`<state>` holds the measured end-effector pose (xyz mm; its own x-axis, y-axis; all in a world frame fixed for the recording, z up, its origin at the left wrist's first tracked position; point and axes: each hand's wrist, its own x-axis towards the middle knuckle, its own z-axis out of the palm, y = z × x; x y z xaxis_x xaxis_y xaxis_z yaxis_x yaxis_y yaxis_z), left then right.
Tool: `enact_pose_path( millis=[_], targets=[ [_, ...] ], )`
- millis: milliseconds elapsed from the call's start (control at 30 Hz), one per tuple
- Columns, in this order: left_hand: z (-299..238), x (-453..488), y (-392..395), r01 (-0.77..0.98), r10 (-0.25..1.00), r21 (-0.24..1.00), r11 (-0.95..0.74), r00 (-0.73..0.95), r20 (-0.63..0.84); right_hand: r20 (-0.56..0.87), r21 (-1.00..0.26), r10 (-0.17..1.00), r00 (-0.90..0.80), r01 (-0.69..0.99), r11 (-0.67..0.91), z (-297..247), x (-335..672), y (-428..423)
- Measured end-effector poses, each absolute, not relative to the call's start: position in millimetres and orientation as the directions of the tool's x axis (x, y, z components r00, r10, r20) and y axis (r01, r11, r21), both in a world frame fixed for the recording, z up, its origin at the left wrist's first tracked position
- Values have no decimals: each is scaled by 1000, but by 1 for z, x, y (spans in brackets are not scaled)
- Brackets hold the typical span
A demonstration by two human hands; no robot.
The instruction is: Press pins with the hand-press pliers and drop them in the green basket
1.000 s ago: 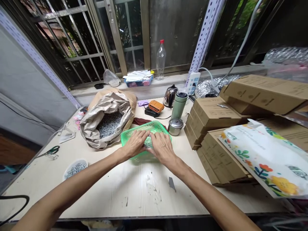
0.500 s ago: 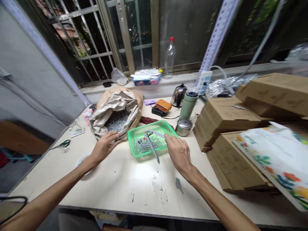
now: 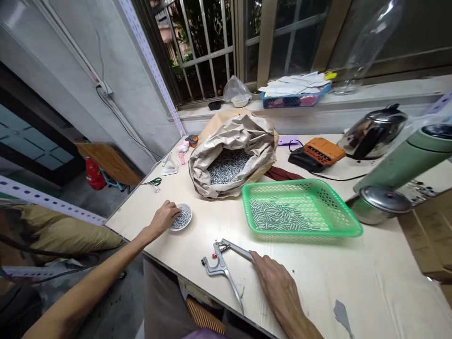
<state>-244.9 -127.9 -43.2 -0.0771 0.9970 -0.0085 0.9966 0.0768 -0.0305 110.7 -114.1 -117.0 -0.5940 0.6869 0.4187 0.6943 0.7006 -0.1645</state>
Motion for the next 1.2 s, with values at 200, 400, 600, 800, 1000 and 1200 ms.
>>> enact_pose_path(
  millis=[200,400,600,800,1000,1200],
  targets=[
    [-47,-241,-124,990,995,-141,11,-25,-96,388,-7,654,-650,707,707,-104,101,-109],
    [-49,-237,-122,989,985,-147,-30,4,-170,383,9,680,-625,739,674,-92,80,-131],
    [-44,-238,-126,982,981,-184,-47,11,-192,352,-87,685,-638,707,702,-105,55,-163],
    [-44,-241,-126,987,984,-157,-40,12,-176,365,-71,698,-617,729,681,-114,55,-164],
    [-38,-250,-126,999,999,-45,-24,22,-34,351,-124,708,-613,718,684,-107,62,-165],
    [-39,-214,-159,909,995,417,-23,-21,101,314,-155,712,-627,707,690,-106,65,-163]
  ],
)
